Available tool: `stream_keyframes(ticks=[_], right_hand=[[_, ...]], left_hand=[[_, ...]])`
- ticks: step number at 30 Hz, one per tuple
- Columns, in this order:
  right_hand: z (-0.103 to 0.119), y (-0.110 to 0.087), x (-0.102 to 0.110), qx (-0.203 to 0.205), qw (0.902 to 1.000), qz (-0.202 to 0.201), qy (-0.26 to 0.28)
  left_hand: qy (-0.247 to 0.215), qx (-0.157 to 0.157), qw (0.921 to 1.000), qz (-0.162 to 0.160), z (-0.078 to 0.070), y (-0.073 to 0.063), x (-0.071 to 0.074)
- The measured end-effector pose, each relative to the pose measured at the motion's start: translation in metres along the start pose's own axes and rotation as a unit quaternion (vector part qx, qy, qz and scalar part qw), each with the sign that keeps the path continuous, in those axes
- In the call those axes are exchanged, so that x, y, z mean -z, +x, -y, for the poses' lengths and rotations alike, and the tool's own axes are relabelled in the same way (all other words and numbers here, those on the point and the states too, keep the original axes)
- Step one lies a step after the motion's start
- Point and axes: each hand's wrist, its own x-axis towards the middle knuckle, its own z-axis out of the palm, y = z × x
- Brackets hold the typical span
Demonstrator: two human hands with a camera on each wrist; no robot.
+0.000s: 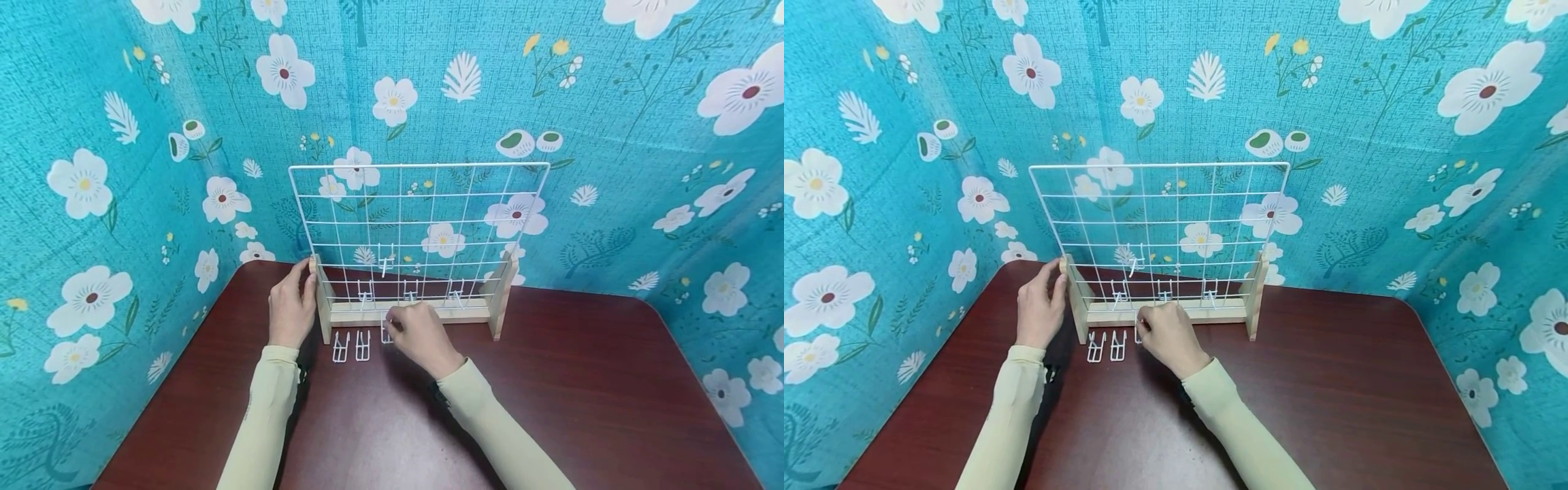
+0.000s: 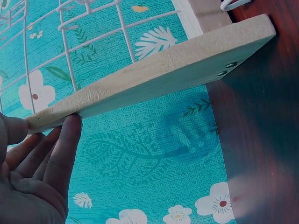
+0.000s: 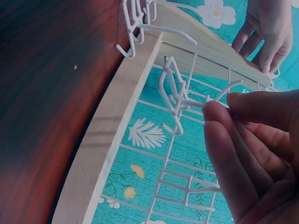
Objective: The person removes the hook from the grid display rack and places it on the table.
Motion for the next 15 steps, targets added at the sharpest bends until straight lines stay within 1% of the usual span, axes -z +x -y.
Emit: stream_keyframes(ticks=[5,10,15], right_hand=[[-0.0013,-0.0006,-0.0043,0.004,1.0,-0.003,-0.004],[-0.0025,-0.0013,-0.0075,0.01,0.9999,-0.013,0.004],[-0.0038,-0.0007,-0.0099,0.009,0.9999,-0.006,0.005]], left_hand=[[0.001,0.0,1.0,0.003,-0.0007,-0.0003,0.0005],[-0.003,-0.007,1.0,-0.002,0.0001,-0.0008,0.0004],[-0.005,-0.014,0.9999,-0.006,0.0006,-0.0001,0.0]])
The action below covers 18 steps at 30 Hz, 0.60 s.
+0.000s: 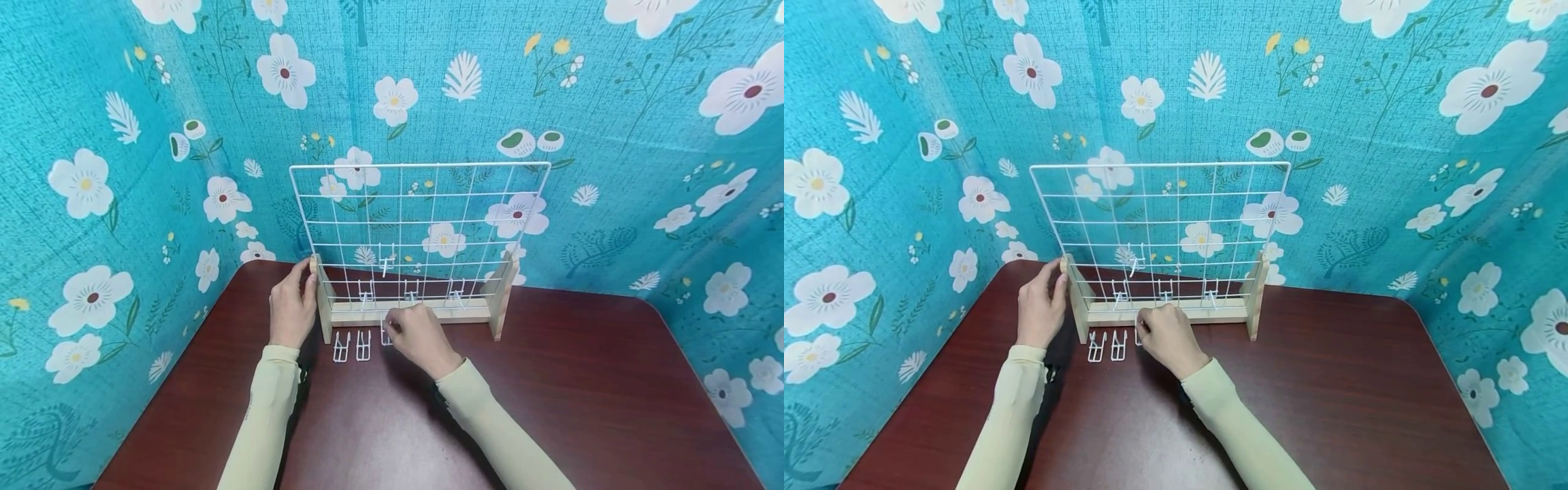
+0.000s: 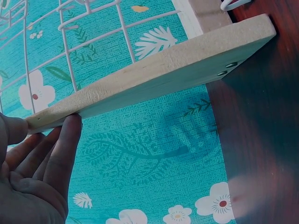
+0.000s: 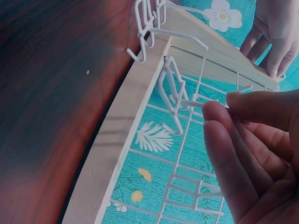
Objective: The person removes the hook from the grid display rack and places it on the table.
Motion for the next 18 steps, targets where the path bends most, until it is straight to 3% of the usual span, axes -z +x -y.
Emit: stream_keyframes(ticks=[18], right_hand=[[-0.0006,-0.002,-0.0083,0.002,0.9999,0.011,-0.008]], left_hand=[[0.007,0.0,1.0,-0.001,0.002,0.0,-0.0014]])
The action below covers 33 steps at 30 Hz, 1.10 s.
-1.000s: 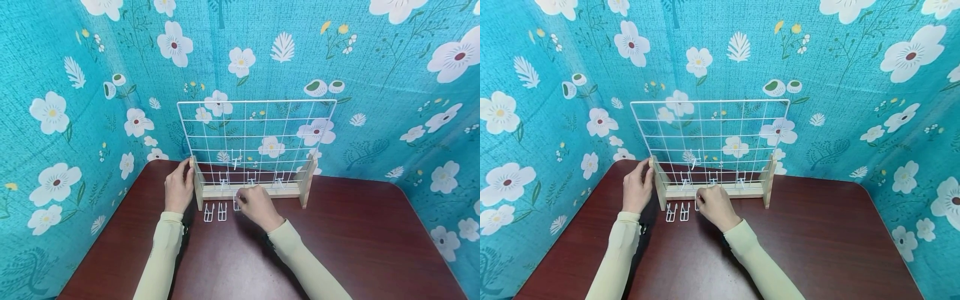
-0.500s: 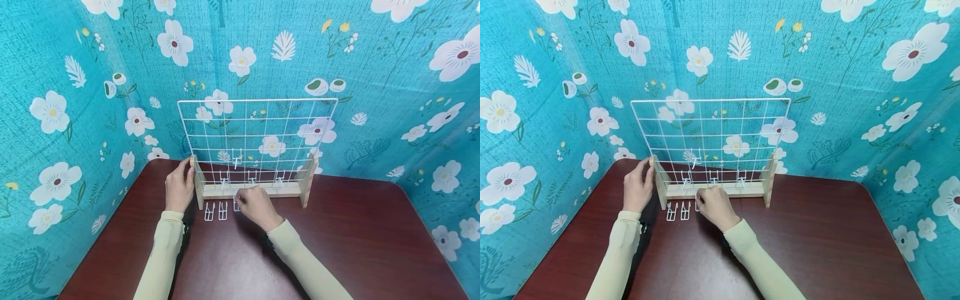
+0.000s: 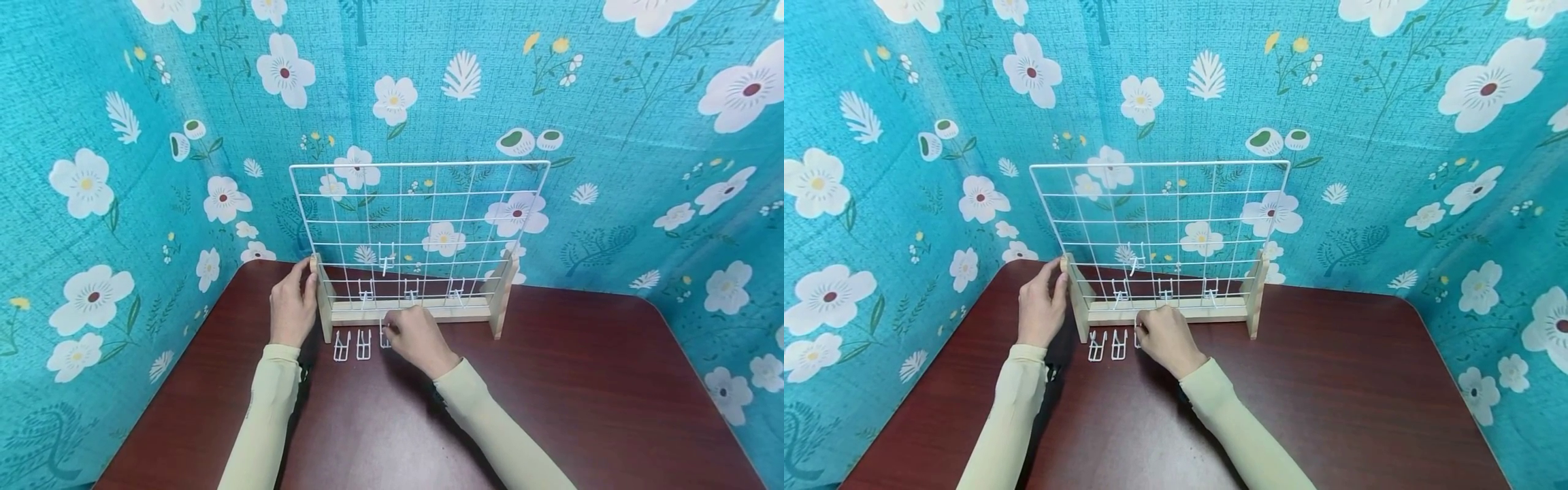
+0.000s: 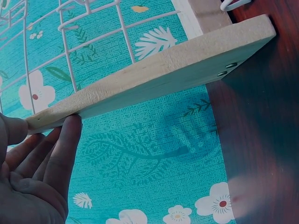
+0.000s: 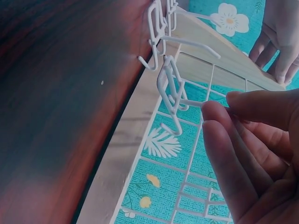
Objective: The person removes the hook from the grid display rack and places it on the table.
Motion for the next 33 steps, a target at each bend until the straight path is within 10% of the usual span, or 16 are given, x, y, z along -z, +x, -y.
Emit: stream_keyframes(ticks=[33], right_hand=[[0.0,-0.002,-0.015,0.008,0.9996,0.021,-0.015]], left_hand=[[0.001,0.013,0.9998,0.012,-0.002,0.0,0.002]])
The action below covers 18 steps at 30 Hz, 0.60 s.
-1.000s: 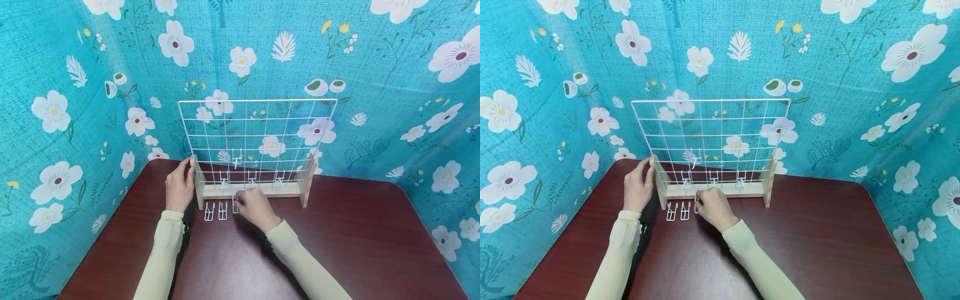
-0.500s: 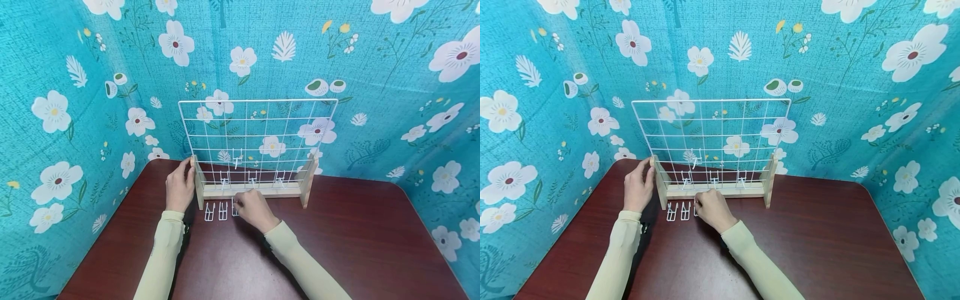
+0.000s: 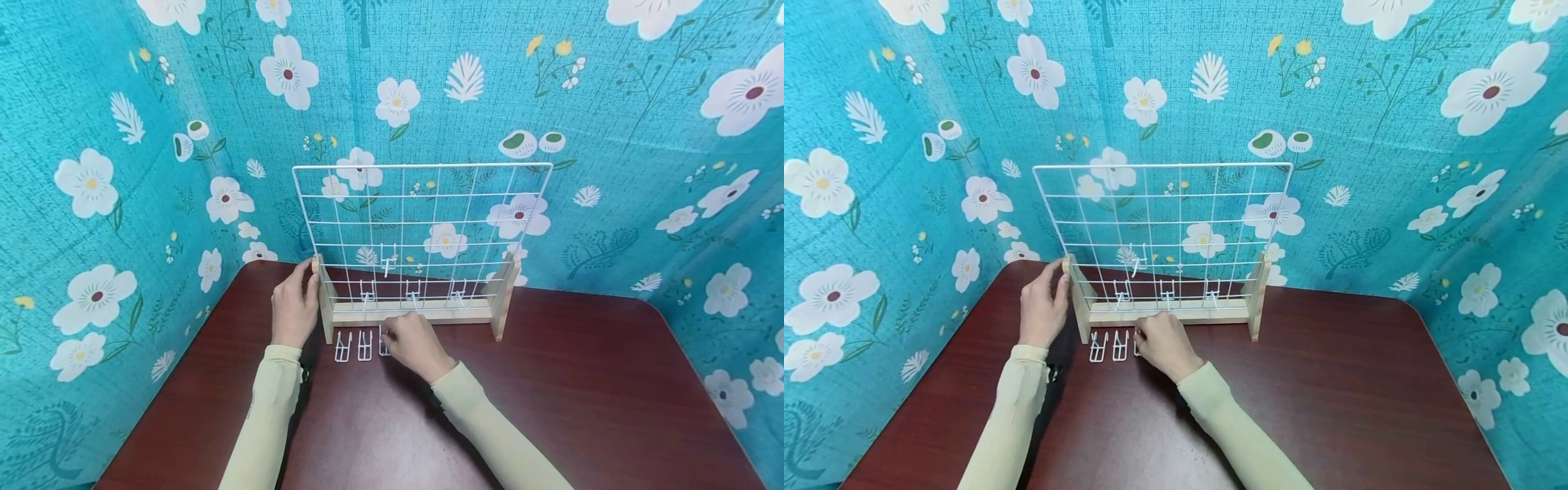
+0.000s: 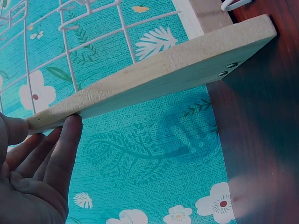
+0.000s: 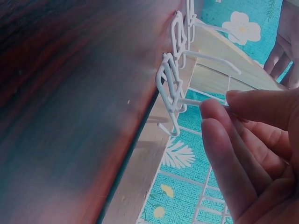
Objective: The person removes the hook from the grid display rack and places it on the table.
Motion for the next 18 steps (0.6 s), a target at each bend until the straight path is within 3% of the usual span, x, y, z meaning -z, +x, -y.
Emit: stream_keyframes(ticks=[18], right_hand=[[-0.0021,-0.0005,-0.0044,-0.005,0.9999,0.007,0.013]], left_hand=[[-0.002,0.001,1.0,0.0,0.0001,0.0009,-0.0005]])
